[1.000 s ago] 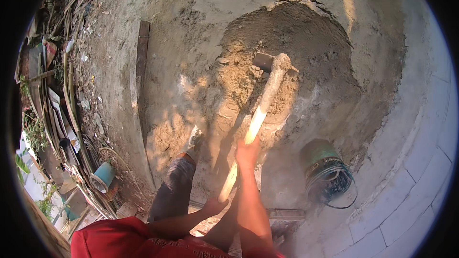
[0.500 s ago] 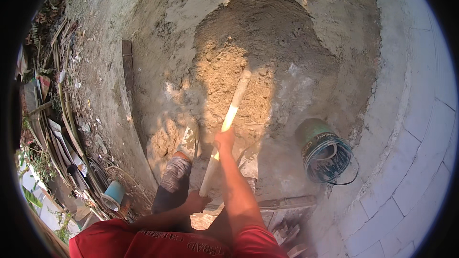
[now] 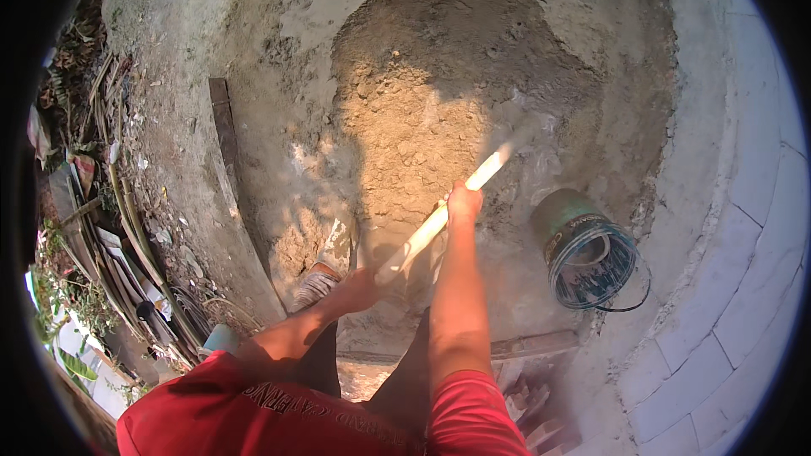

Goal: The person mixes concrete by using a hoe to stir sand, cement, and water together on the ground, occasionally using a bucket to add more water to the mixture.

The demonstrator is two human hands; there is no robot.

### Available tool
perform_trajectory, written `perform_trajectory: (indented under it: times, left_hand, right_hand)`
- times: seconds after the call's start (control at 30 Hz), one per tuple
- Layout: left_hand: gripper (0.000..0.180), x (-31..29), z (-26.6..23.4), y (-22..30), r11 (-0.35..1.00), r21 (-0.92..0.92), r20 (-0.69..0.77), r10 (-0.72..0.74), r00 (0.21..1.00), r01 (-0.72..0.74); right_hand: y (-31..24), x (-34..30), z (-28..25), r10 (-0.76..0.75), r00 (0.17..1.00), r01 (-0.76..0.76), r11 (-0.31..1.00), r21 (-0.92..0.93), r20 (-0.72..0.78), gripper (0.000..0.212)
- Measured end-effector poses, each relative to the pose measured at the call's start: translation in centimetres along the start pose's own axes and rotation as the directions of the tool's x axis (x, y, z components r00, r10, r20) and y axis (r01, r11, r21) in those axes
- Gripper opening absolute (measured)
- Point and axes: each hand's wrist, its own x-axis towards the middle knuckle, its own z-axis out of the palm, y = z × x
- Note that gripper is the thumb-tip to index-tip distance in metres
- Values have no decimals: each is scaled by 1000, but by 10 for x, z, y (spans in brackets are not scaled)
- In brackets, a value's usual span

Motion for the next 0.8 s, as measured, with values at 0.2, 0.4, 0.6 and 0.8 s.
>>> perform_trajectory:
  times: [0.2, 0.4, 0.6, 0.8]
  left_hand:
    - [46, -169, 16, -84, 964, -53, 9, -261, 965, 261]
    - [45, -158, 21, -95, 963, -221, -142, -186, 972, 152]
    - [29, 2, -18, -26, 894, -446, -216, -71, 974, -34]
    - [44, -122, 88, -72, 705, -585, 201, -353, 914, 401]
  right_hand:
    - [160, -138, 9, 250, 935, -267, 963, 34, 251, 10]
    - [45, -203, 70, -3, 934, 39, 995, -93, 358, 26]
    - [-74, -101, 175, -184, 905, 349, 838, -420, 384, 38]
    - [147, -88, 32, 71, 900, -18, 992, -125, 431, 16]
